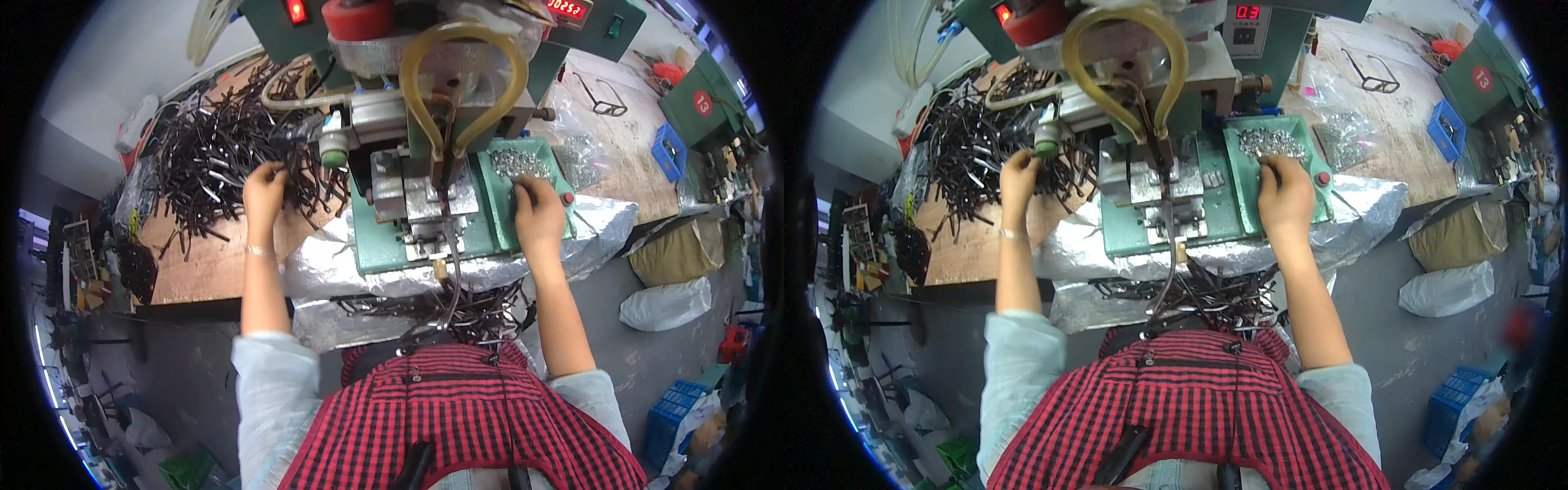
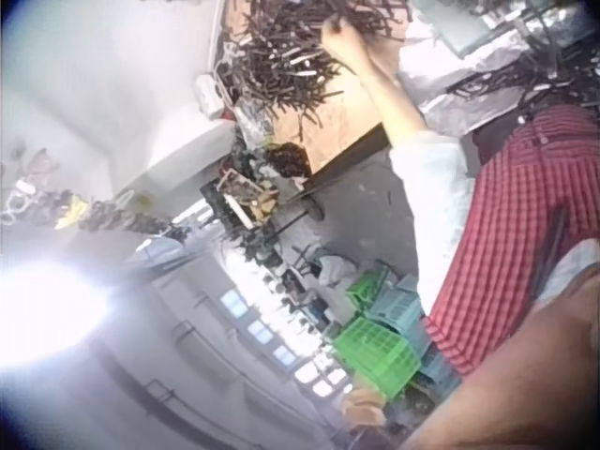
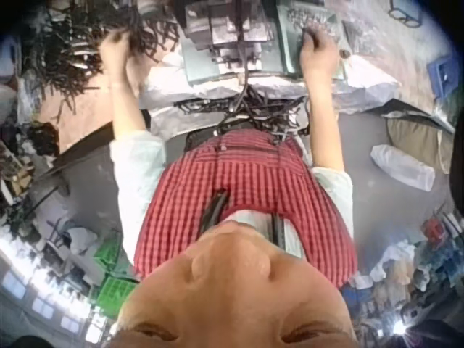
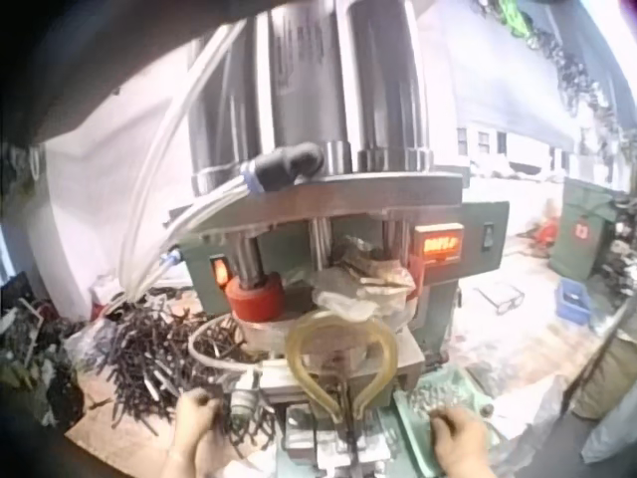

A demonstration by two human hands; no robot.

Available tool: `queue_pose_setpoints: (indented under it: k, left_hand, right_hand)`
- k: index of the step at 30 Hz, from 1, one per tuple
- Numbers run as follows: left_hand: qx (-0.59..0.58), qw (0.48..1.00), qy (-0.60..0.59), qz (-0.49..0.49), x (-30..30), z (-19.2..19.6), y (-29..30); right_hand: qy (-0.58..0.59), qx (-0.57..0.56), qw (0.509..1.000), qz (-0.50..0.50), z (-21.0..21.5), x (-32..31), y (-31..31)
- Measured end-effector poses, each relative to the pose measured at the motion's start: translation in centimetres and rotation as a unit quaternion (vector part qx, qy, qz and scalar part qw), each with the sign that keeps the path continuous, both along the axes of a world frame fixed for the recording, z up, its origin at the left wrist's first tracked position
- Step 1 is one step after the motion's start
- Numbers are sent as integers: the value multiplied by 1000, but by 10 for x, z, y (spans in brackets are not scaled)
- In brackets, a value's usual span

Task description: The person repeatedly places small metal rods into a press machine, activates the press, and collects the processed parts into a tray. The cycle continues with consistent hand movements and machine operation.

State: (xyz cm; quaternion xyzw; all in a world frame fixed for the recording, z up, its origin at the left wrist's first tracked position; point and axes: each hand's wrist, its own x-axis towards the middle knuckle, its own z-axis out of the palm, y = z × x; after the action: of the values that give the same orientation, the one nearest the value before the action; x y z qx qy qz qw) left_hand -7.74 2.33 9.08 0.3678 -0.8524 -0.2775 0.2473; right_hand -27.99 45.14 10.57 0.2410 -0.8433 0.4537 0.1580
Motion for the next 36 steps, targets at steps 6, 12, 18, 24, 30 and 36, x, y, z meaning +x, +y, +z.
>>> queue_pose_setpoints:
  k: [6,12,18,24,30,36]
  left_hand:
    - [179,958,224,-4,33,37,81]
    - [98,927,361,-38,3,87,121]
    - [159,924,344,-44,-16,45,148]
    - [41,866,494,-70,-14,101,188]
    - [-66,840,491,-219,-35,159,199]
    - [-227,828,313,-405,-16,127,229]
  right_hand:
    - [113,53,988,-93,-2,23,81]
    - [52,-87,989,103,74,42,15]
    - [-24,-214,961,175,65,40,-61]
    - [-117,-342,907,217,54,51,-70]
    - [-198,-357,875,259,89,78,-63]
    - [-216,-205,898,325,109,73,-22]
